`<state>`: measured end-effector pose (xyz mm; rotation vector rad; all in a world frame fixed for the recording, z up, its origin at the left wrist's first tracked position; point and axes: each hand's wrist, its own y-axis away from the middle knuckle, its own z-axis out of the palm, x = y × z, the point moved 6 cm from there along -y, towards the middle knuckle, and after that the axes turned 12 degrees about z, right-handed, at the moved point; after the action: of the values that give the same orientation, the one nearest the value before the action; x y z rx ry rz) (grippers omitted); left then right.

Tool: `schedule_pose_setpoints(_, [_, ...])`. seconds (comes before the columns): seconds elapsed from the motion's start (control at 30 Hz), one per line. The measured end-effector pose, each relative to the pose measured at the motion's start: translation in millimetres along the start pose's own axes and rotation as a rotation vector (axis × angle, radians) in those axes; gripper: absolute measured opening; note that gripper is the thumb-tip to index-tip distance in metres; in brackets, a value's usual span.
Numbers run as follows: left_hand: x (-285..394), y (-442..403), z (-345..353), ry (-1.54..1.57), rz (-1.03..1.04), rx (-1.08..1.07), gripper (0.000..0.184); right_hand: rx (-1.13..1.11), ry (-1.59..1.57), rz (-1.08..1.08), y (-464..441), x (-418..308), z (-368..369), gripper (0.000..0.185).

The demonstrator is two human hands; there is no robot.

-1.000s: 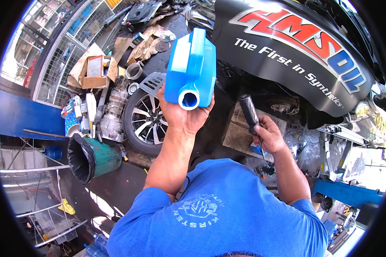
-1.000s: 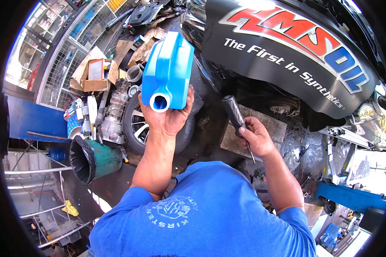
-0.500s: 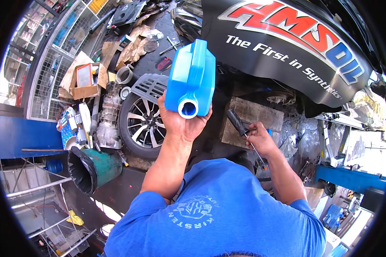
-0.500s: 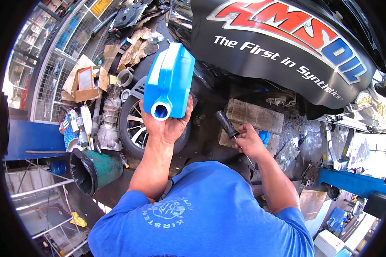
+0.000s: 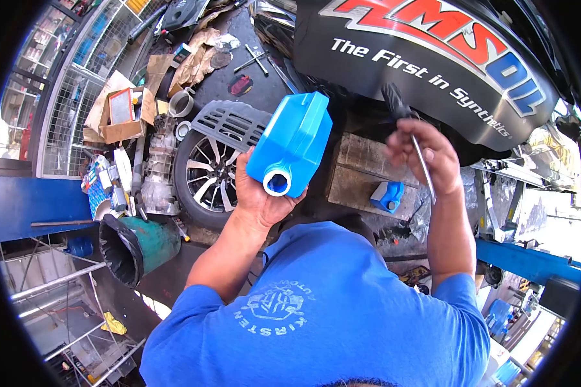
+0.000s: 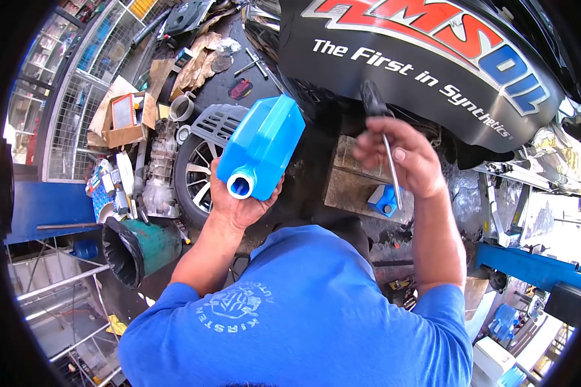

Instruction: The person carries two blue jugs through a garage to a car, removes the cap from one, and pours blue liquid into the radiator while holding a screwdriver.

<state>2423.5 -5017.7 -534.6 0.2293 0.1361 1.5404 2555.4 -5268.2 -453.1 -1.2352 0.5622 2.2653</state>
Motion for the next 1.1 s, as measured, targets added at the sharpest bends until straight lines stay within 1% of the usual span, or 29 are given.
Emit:
schedule_pose_setpoints(0.03, [-6,4,5,-0.065,0.006,0.094,0.057,-0.013,0.069,-0.043,-8,-14,10,0.059])
schedule_pose_setpoints(0.1, [-17,15,4,-0.067,-0.035,0.110,0.057,-0.051,0.209,-0.137,-23,-31,32,0.066])
schedule_pose_setpoints(0.13, [-22,19,5,-0.072,-0.053,0.109,0.057,-0.053,0.373,-0.111,-28,-28,41,0.071])
schedule_pose_setpoints(0.17, [-28,24,6,-0.101,-0.053,0.099,0.057,-0.052,0.545,-0.094,-34,-26,48,0.075])
schedule_pose_setpoints(0.2, [-34,26,0,-0.027,-0.078,0.152,0.072,-0.045,0.728,-0.089,-40,-30,53,0.080])
schedule_pose_setpoints(0.27, [-44,33,-4,-0.091,-0.092,0.165,0.071,-0.085,1.256,-0.003,-42,-28,69,0.089])
schedule_pose_setpoints(0.33, [-58,40,10,-0.103,-0.187,0.107,0.071,-0.149,1.362,0.024,-43,-17,70,0.085])
schedule_pose_setpoints(0.4, [-71,46,10,-0.066,-0.265,0.105,0.078,-0.236,1.332,-0.194,-38,-3,62,0.073])
schedule_pose_setpoints(0.47, [-84,52,7,-0.011,-0.367,0.246,0.088,-0.305,1.226,-0.347,-30,5,53,0.055])
schedule_pose_setpoints(0.5, [-89,49,-2,-0.036,-0.389,0.207,0.095,-0.301,1.188,-0.420,-24,4,52,0.049])
schedule_pose_setpoints(0.53, [-93,49,-6,-0.087,-0.387,0.190,0.095,-0.300,1.144,-0.491,-17,4,52,0.042])
schedule_pose_setpoints(0.6, [-101,48,-6,-0.048,-0.453,0.117,0.096,-0.245,1.115,-0.567,-5,1,50,0.038])
schedule_pose_setpoints(0.67, [-109,54,2,-0.046,-0.564,0.105,0.099,-0.224,1.097,-0.592,5,-5,45,0.037])
schedule_pose_setpoints(0.73, [-105,53,8,-0.237,-0.675,0.002,0.100,-0.183,1.110,-0.587,17,-20,44,0.036])
schedule_pose_setpoints(0.8, [-76,38,9,-0.589,-0.579,0.112,0.094,-0.141,1.116,-0.608,27,-33,40,0.036])
schedule_pose_setpoints(0.83, [-43,10,20,-1.101,-0.315,-0.057,0.076,-0.115,1.142,-0.541,31,-40,38,0.039])
schedule_pose_setpoints(0.87, [-8,-13,34,-1.690,-0.061,-0.086,0.058,-0.086,1.166,-0.476,36,-50,37,0.042])
schedule_pose_setpoints(0.9, [-5,-24,73,-1.805,0.440,-0.264,0.053,-0.063,1.140,-0.551,41,-63,38,0.036])
schedule_pose_setpoints(0.93, [-12,-27,115,-1.853,0.654,-0.347,0.073,-0.034,1.163,-0.522,42,-72,36,0.037])
schedule_pose_setpoints(0.97, [-35,-22,177,-2.167,1.004,-0.676,0.088,-0.030,1.158,-0.502,43,-84,37,0.037])
schedule_pose_setpoints(1.0, [-58,-25,215,-2.343,1.032,-0.897,0.098,-0.028,1.153,-0.475,45,-97,40,0.038])
schedule_pose_setpoints(1.03, [-74,-35,237,-2.321,1.074,-1.153,0.099,0.004,1.138,-0.402,45,-109,41,0.038])
schedule_pose_setpoints(1.07, [-88,-45,256,-2.401,1.017,-1.239,0.099,0.035,1.127,-0.330,43,-120,42,0.038])
schedule_pose_setpoints(1.1, [-101,-53,274,-2.403,0.902,-1.286,0.096,0.051,1.155,-0.398,44,-135,47,0.034])
